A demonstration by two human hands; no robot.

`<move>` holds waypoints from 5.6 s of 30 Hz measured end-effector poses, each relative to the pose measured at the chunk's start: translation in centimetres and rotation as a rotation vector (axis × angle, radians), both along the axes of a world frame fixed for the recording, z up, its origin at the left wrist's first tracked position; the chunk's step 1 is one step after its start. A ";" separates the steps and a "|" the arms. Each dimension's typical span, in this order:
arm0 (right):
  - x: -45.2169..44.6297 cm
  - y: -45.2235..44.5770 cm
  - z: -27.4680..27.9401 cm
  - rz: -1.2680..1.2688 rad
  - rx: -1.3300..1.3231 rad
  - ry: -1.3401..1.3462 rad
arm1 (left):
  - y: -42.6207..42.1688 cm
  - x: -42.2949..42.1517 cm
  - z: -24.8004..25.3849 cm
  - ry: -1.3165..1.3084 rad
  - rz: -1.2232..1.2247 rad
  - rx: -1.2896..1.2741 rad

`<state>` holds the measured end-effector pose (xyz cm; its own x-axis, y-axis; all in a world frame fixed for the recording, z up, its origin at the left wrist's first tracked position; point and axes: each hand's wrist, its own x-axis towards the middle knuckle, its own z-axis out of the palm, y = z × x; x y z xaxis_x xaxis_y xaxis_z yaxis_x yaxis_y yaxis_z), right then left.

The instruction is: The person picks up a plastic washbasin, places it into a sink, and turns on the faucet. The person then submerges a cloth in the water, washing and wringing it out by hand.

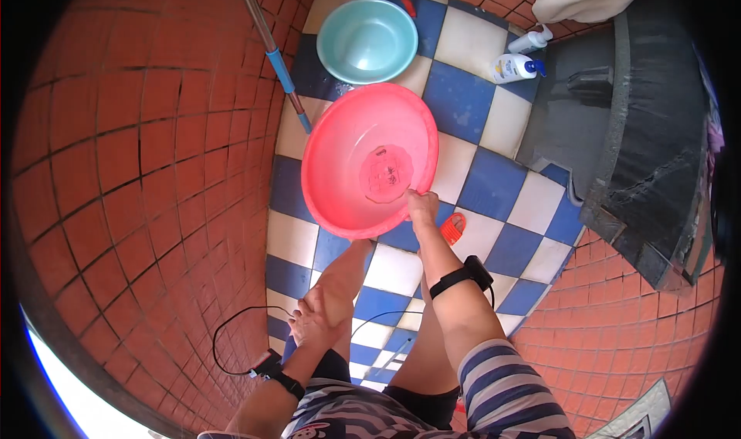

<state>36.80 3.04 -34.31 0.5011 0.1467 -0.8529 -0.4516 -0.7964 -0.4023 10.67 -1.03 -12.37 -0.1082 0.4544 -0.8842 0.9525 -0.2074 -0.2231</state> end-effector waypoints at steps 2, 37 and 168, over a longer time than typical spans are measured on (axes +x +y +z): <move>0.6 -1.0 5.0 0.221 -0.073 -0.247 | -0.1 -0.7 -0.6 0.015 0.002 -0.025; 44.0 -40.4 58.7 -0.959 0.309 -1.407 | 9.2 44.8 12.2 -1.358 0.445 0.194; 69.2 -37.8 37.5 0.239 0.271 -0.690 | -10.5 66.0 41.3 -2.025 0.637 -0.658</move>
